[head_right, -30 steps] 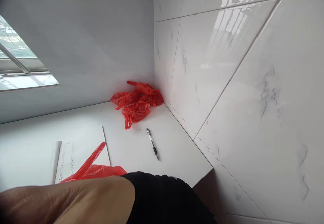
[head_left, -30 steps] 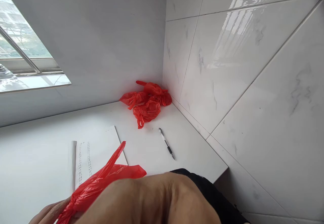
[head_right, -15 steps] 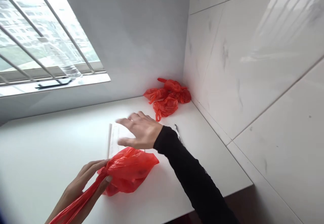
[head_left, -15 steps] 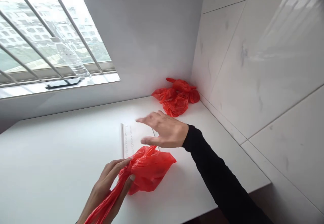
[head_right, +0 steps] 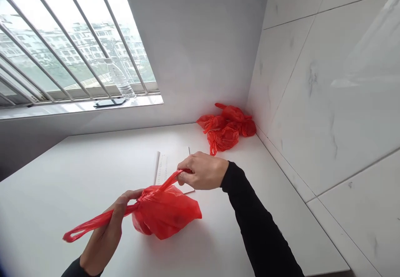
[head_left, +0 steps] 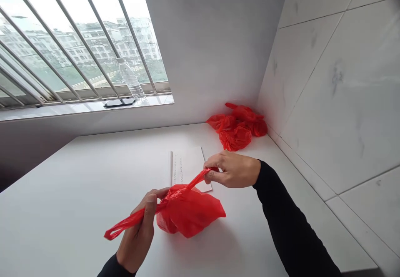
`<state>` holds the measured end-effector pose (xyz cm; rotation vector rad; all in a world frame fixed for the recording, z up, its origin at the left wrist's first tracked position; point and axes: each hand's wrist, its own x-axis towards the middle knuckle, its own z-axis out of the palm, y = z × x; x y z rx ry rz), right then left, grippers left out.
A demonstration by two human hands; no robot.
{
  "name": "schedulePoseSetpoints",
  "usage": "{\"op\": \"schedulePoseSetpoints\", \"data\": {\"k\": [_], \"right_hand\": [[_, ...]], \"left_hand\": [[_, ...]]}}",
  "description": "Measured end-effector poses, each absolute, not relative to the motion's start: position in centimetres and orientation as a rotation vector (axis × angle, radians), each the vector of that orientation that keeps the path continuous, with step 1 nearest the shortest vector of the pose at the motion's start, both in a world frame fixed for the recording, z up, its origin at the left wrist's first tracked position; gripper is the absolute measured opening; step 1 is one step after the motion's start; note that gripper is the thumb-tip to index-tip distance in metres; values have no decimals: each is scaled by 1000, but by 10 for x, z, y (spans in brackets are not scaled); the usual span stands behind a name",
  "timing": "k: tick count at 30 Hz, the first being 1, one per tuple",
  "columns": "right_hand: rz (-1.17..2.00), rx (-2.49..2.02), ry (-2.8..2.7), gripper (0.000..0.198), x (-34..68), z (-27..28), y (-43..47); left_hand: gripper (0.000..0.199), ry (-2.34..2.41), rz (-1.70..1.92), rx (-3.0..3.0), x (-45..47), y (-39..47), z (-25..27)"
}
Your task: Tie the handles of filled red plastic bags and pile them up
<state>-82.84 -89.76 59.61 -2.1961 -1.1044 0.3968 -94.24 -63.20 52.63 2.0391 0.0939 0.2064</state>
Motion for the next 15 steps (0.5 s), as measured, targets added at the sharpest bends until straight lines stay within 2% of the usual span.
{"op": "schedulePoseSetpoints", "data": {"k": [5, 11, 15], "right_hand": [[424, -2177, -1083, 28, -830, 596, -902], [451, -2139, -1093, 29, -829, 600, -912], [340, -2108, -1008, 29, -841, 608, -908]], "left_hand": [[42, 100, 303, 2050, -945, -630, 535], [40, -70, 463, 2377, -948, -612, 532], [41, -246, 432, 2338, -955, -619, 532]]}}
